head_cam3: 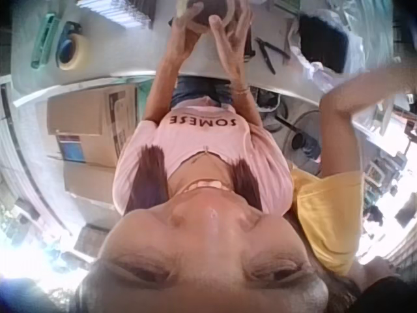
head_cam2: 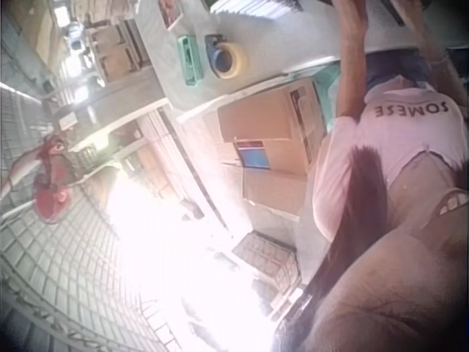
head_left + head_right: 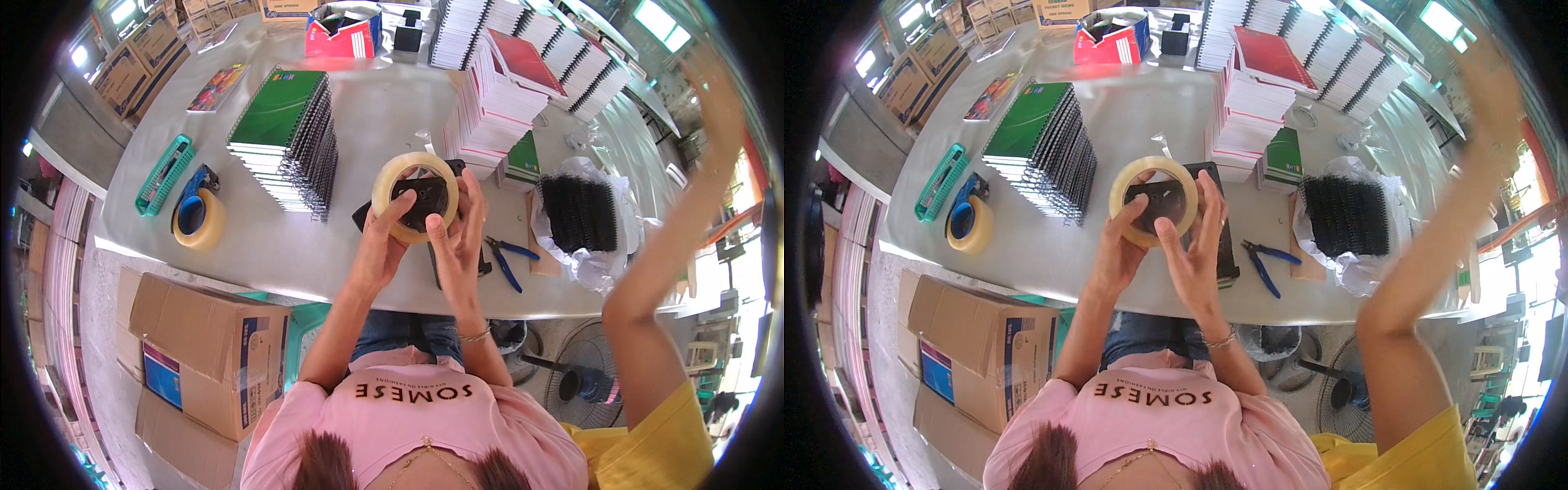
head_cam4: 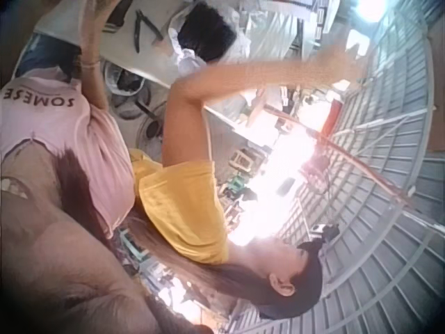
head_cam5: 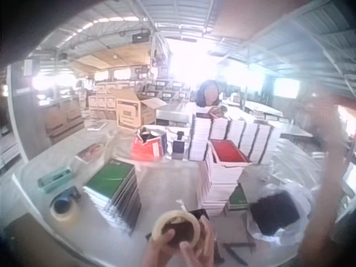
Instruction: The person loads a roll of tape into a desk dispenser and then applies strips of tape to the spiral spines of small green notebooks.
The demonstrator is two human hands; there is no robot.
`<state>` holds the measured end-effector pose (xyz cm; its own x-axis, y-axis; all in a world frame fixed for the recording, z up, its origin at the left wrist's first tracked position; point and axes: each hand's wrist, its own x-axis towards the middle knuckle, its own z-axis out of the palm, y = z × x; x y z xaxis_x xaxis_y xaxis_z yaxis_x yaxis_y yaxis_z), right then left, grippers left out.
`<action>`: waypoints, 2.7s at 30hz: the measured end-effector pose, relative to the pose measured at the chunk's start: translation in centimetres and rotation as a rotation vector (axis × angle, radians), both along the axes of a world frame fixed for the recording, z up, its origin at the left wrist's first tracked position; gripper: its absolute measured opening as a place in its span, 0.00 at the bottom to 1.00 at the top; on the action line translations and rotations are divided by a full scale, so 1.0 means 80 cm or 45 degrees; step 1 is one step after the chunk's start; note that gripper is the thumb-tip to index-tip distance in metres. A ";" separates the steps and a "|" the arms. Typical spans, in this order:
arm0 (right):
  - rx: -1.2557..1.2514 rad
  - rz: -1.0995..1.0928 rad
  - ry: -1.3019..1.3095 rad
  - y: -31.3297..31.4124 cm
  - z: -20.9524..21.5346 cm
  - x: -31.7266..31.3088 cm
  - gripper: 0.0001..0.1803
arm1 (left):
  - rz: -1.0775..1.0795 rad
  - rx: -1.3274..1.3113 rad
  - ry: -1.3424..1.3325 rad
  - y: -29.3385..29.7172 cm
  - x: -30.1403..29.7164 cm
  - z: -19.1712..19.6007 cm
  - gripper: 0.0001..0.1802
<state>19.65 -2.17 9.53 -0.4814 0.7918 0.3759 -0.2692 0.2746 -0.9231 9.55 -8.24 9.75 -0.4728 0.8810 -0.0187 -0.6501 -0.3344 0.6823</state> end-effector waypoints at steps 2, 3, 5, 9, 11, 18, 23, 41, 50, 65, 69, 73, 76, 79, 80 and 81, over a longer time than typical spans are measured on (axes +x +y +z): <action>-0.301 0.227 0.139 0.008 0.000 0.004 0.45 | 0.001 0.009 0.014 -0.002 -0.002 0.001 0.24; -0.456 0.341 0.209 0.013 -0.001 0.007 0.46 | 0.005 0.014 0.014 -0.003 -0.002 0.005 0.24; -0.450 0.374 0.164 0.023 0.000 0.010 0.45 | -0.029 -0.016 0.049 -0.004 -0.004 0.008 0.24; -0.447 0.445 0.129 0.024 0.012 0.017 0.39 | -0.137 -0.071 0.099 -0.011 -0.012 0.007 0.25; -0.426 0.446 0.117 0.022 0.015 0.020 0.38 | -0.139 -0.083 0.154 -0.015 -0.017 0.007 0.26; -0.496 0.514 0.087 0.033 0.006 0.024 0.39 | -0.079 -0.100 0.252 -0.024 -0.016 0.011 0.27; -0.439 0.559 0.085 0.028 0.007 0.025 0.43 | 0.005 -0.115 0.310 -0.017 -0.013 -0.001 0.29; -0.729 0.525 0.370 0.040 -0.010 0.026 0.56 | 0.041 -0.104 0.133 0.006 0.008 -0.016 0.23; -0.719 0.511 0.364 0.049 -0.014 0.028 0.51 | -0.015 -0.066 0.181 0.007 0.009 -0.014 0.21; -0.499 0.429 0.360 0.040 -0.010 0.032 0.55 | 0.042 -0.035 0.436 0.003 0.023 -0.010 0.28; -0.485 0.429 0.362 0.038 -0.004 0.034 0.54 | 0.019 -0.050 0.431 0.004 0.024 -0.009 0.35; -0.528 0.441 0.441 0.038 -0.007 0.033 0.54 | 0.003 -0.006 0.455 0.010 0.024 -0.007 0.35; -0.453 0.428 0.369 0.040 -0.003 0.036 0.53 | 0.031 -0.001 0.459 0.009 0.027 -0.014 0.33; -0.471 0.451 0.420 0.037 -0.006 0.034 0.53 | 0.027 -0.002 0.531 0.008 0.024 -0.018 0.35; -0.469 0.447 0.424 0.038 -0.006 0.035 0.52 | 0.019 0.005 0.562 0.008 0.024 -0.017 0.34; -0.467 0.443 0.428 0.038 -0.006 0.037 0.52 | 0.013 0.011 0.594 0.009 0.024 -0.014 0.34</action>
<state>22.59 0.86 9.09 -0.6375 0.7159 0.2849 -0.5794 -0.2017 -0.7897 11.48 -7.55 8.61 -0.4373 0.8756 0.2052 -0.2709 -0.3458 0.8983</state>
